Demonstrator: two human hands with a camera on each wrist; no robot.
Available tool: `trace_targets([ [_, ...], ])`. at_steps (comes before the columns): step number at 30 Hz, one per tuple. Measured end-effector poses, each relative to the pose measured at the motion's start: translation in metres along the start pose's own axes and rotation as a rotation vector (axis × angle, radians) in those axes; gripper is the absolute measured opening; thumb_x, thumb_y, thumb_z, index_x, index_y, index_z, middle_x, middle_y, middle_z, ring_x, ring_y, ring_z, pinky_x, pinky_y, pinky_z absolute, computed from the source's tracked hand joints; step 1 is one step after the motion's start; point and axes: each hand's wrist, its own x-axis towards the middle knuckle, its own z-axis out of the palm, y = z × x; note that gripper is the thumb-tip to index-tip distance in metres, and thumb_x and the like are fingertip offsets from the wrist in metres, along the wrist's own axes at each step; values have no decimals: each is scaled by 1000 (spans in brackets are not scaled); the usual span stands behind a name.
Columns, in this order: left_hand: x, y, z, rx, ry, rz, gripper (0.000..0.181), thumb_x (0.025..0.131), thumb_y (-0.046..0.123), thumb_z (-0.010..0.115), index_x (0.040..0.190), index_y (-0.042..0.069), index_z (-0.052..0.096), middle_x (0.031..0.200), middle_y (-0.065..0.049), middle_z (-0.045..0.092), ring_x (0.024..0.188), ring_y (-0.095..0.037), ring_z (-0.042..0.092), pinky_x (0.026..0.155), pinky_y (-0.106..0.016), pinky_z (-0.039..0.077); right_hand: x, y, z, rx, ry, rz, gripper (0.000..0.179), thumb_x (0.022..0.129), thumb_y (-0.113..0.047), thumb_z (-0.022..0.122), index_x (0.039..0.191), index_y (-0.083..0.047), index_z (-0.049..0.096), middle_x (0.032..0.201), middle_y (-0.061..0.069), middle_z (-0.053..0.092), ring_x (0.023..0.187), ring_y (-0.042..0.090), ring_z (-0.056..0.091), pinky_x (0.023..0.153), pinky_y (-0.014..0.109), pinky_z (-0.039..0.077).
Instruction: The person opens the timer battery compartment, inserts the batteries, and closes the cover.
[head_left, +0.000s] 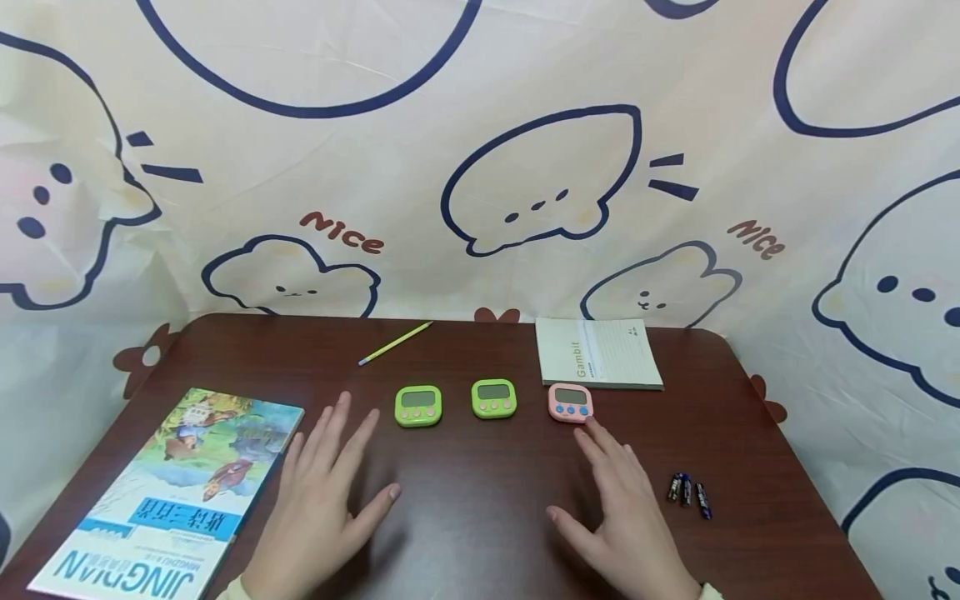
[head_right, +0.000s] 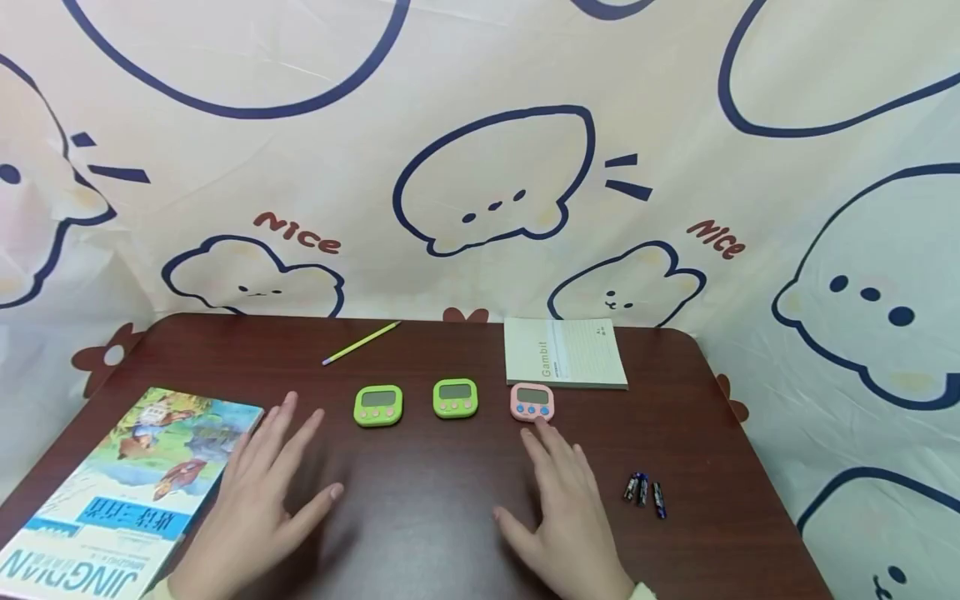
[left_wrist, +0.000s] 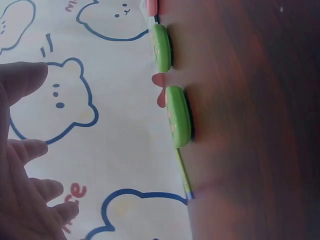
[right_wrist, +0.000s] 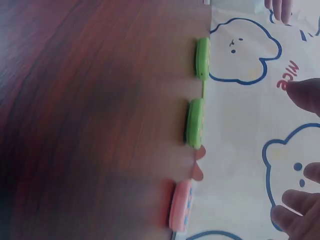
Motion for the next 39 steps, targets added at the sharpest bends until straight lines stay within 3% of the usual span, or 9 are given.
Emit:
trace_targets([
  [4,2,-3,5,-31,13,-14,85,81,41,82,152,15,43,166,-15,19,145,-45,26,113,-72,18,7,-4,13,38,33,-65,92,73,-33,89,150,-10,44,156,9,40,139,27,42,112,58,32],
  [15,16,-17,30,-113,97,-23,81,82,33,82,150,10,45,161,-20,29,142,-45,33,105,-75,27,28,-18,43,140,-27,-36,84,74,-28,88,146,-10,49,154,7,45,139,25,45,109,56,40],
  [26,32,-28,44,-252,36,-65,82,87,26,80,154,8,37,161,-21,28,140,-46,35,105,-71,34,55,-29,69,241,-127,33,74,79,-26,86,143,-12,53,149,5,50,137,22,47,110,48,42],
  [33,46,-32,52,-373,-57,-148,85,90,25,77,158,10,28,161,-19,27,145,-41,30,111,-66,32,77,-38,86,343,-174,102,64,85,-24,80,142,-8,54,139,7,58,131,22,53,108,46,46],
  [39,53,-36,57,-430,-130,-226,87,89,22,77,158,6,26,157,-22,34,142,-41,37,110,-61,37,88,-45,101,441,-210,161,61,88,-20,78,141,-3,54,129,11,64,117,24,62,99,43,52],
])
